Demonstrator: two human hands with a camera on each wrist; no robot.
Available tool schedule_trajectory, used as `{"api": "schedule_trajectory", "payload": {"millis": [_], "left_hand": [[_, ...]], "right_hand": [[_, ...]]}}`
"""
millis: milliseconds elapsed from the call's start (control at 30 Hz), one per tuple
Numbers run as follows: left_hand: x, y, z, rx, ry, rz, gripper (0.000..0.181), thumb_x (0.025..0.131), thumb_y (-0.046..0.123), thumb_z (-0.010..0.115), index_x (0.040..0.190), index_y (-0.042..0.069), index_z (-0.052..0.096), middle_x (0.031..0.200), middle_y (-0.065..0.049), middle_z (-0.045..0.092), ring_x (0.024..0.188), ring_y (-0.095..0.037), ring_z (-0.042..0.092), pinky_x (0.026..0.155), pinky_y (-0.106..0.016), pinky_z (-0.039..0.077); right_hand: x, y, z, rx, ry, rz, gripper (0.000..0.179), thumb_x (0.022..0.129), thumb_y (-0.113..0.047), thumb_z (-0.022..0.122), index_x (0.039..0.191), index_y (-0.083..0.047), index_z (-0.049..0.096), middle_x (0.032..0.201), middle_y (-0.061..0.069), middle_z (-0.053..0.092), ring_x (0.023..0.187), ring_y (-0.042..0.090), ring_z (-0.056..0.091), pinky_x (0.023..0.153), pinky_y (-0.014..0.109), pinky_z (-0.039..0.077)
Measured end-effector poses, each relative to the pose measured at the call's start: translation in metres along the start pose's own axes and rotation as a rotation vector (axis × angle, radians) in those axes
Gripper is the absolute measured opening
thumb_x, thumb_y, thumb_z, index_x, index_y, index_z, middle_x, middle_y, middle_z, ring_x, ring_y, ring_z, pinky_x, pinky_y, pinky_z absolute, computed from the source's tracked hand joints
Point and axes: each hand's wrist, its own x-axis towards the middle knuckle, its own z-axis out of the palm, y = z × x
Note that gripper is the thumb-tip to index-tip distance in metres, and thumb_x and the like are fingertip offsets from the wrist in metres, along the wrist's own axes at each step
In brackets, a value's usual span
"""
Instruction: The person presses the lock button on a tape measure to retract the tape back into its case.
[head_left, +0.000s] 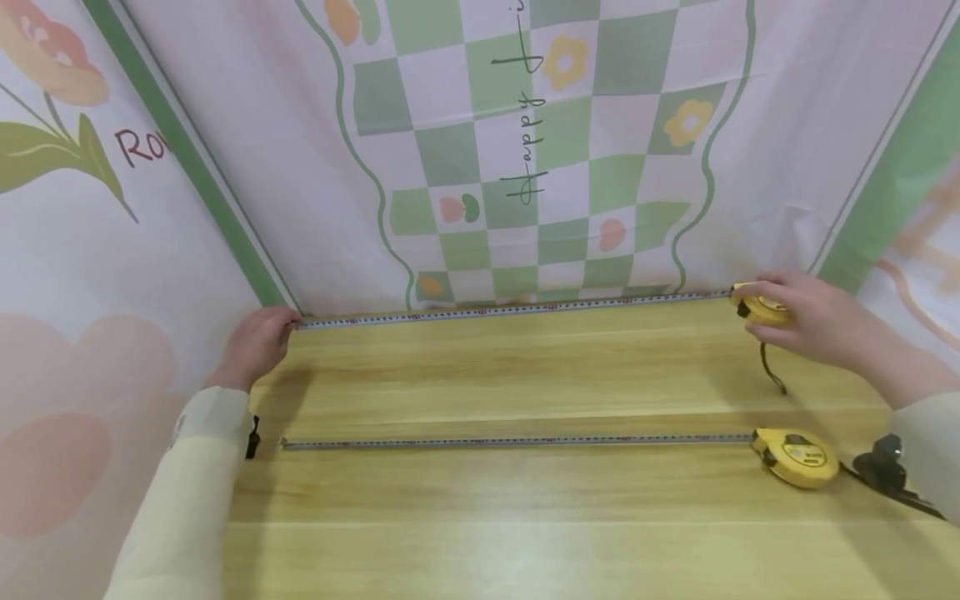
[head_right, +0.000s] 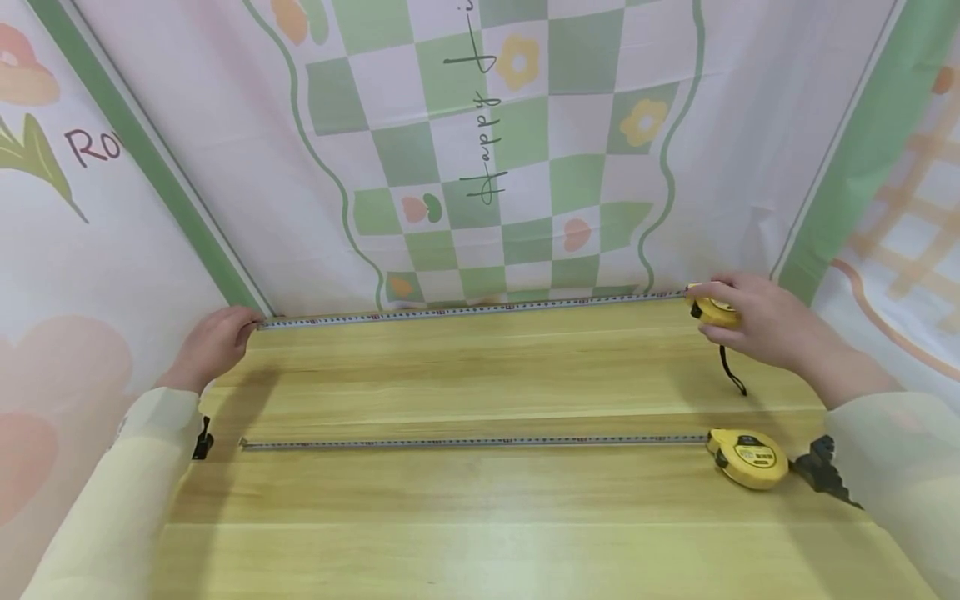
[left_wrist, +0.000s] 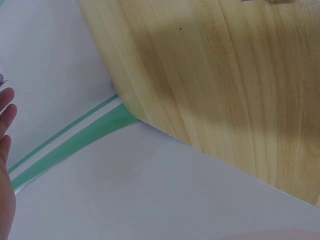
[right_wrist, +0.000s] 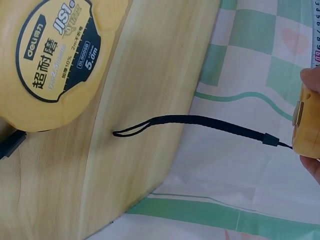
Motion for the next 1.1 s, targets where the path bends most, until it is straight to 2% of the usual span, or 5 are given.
{"api": "schedule_trajectory", "payload": {"millis": [367,700,767,867,1100], "left_hand": [[0.0000,0.0009,-0.0017,-0.015,-0.036,-0.031,0.013,0.092,-0.010,0.055,0.102,-0.009,0.063,0.101,-0.026,0.065,0.095,-0.043,0.060,0.086,-0.056,0.050],[0.0034,0.0036,0.0002,-0.021,-0.042,-0.027,0.015,0.092,-0.010,0.054,0.105,-0.011,0.063,0.103,-0.027,0.064,0.097,-0.044,0.060,0.089,-0.056,0.049],[0.0036,0.0047,-0.0002,-0.019,-0.041,-0.026,0.015,0.092,-0.011,0.054,0.104,-0.011,0.063,0.103,-0.028,0.064,0.097,-0.044,0.060,0.088,-0.056,0.049],[0.0039,0.0065,-0.0011,-0.019,-0.040,-0.022,0.015,0.092,-0.011,0.054,0.104,-0.011,0.063,0.103,-0.028,0.064,0.098,-0.044,0.059,0.088,-0.056,0.049],[0.0045,0.0050,0.0000,-0.022,-0.029,-0.011,0.015,0.092,-0.010,0.054,0.104,-0.011,0.063,0.103,-0.028,0.064,0.098,-0.044,0.059,0.089,-0.056,0.049]], "right_hand": [[0.0001,-0.0001,-0.0024,0.012,0.021,-0.002,0.045,0.060,0.000,0.085,0.102,-0.006,0.070,0.114,0.035,0.056,0.092,0.052,0.056,0.069,0.065,0.048],[-0.0007,0.0046,0.0002,-0.040,0.032,-0.095,0.033,0.068,-0.013,0.087,0.095,-0.012,0.068,0.096,0.020,0.061,0.071,0.029,0.056,0.055,0.046,0.050],[-0.0006,0.0063,0.0014,-0.046,0.050,-0.136,0.028,0.082,-0.034,0.079,0.094,-0.013,0.067,0.093,0.017,0.061,0.067,0.024,0.055,0.051,0.040,0.048],[-0.0002,0.0081,0.0030,-0.045,0.067,-0.170,0.050,0.091,-0.062,0.050,0.093,-0.014,0.066,0.090,0.014,0.060,0.063,0.022,0.053,0.047,0.035,0.046],[-0.0017,0.0088,0.0060,-0.060,0.139,-0.195,0.062,0.091,-0.068,0.031,0.081,-0.016,0.063,0.088,0.016,0.061,0.059,0.024,0.053,0.042,0.032,0.044]]}}
